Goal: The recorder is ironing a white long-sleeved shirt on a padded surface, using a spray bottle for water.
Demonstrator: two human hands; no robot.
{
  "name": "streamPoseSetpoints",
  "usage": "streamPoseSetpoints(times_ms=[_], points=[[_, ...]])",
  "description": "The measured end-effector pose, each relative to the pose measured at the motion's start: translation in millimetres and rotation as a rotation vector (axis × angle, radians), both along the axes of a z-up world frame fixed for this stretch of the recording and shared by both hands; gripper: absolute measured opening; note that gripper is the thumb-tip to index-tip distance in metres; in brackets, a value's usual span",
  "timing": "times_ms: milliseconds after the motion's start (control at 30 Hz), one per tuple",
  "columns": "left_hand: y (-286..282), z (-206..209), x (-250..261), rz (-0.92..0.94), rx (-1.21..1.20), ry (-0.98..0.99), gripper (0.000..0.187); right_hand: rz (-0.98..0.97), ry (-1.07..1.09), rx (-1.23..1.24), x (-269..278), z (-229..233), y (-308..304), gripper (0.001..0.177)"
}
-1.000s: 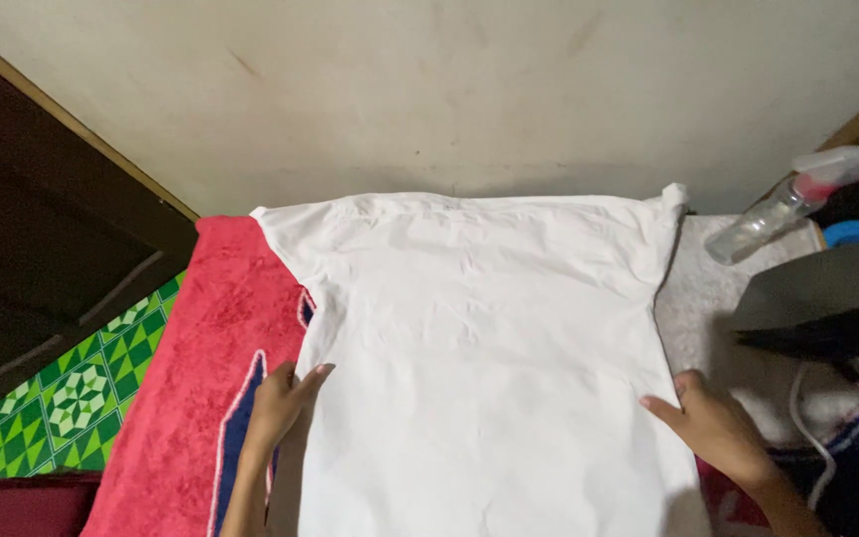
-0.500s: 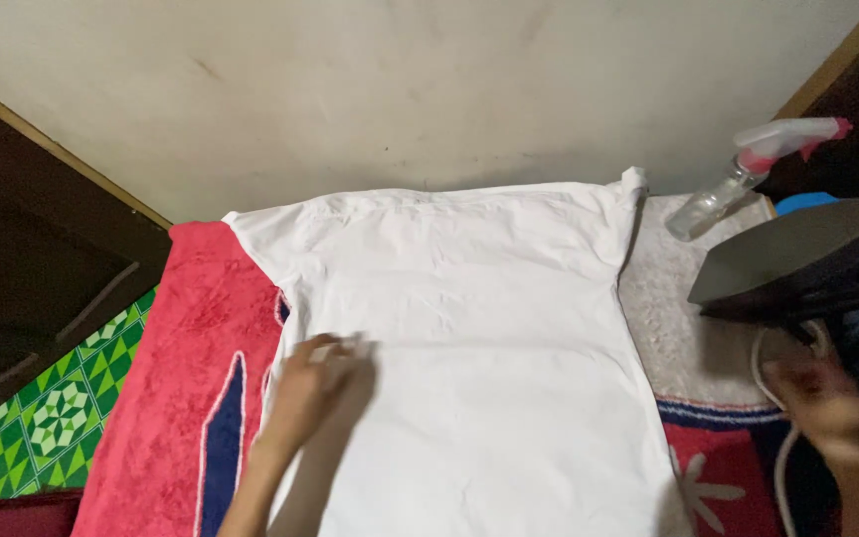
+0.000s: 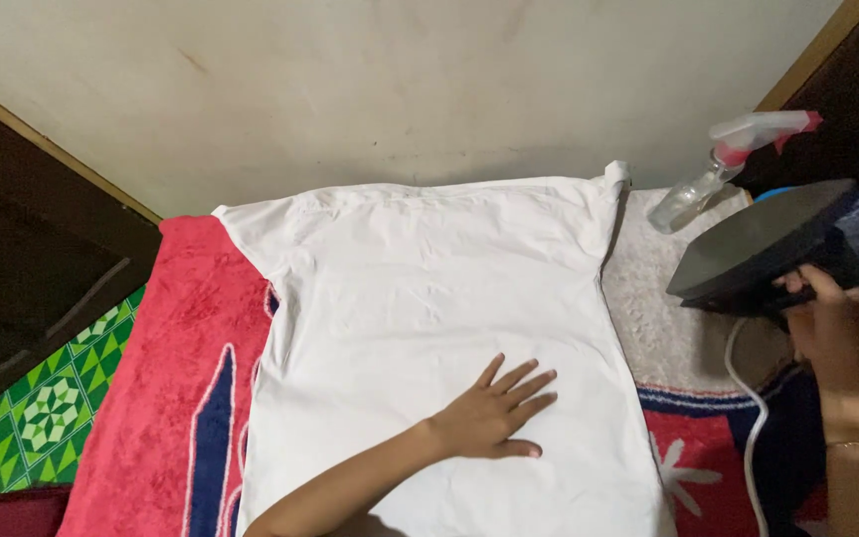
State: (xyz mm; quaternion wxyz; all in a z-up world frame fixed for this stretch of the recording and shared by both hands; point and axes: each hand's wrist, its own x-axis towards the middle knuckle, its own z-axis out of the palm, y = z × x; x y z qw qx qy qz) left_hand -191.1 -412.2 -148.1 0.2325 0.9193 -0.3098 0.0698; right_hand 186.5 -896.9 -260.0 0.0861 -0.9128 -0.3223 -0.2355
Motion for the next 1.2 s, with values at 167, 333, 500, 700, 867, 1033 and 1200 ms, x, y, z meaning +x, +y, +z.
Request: streamPoseSetpoints(times_ms=[167, 333, 500, 700, 867, 1033, 1200], points=[[3, 32, -20, -0.044, -0.095, 0.096, 0.056, 0.150, 0.528, 0.639, -24, 72, 40, 0.020], [4, 39, -24, -0.046, -0.020, 0.142, 0.048, -0.302, 1.272, 0.638, -98, 191, 154, 0.023], [-2, 31, -24, -0.067, -0.007, 0.055, 0.053, -0.085, 1.687, 0.479, -150, 198, 213, 0.036], [24, 25, -1, 0.063, -0.143, -0.057, 0.037, -0.122, 1.644, 0.470, -219, 187, 228, 0.036], [39, 32, 26, 0.200, 0.025, 0.044, 0.054, -0.192, 1.740, 0.549, -244, 175, 226, 0.037], [34, 26, 35, 0.255, 0.167, 0.104, 0.080, -0.202, 1.643, 0.631, -203, 148, 249, 0.036], [31, 47, 33, 0.316, 0.142, 0.201, 0.072, 0.064, 1.516, 0.497, -139, 177, 304, 0.031]])
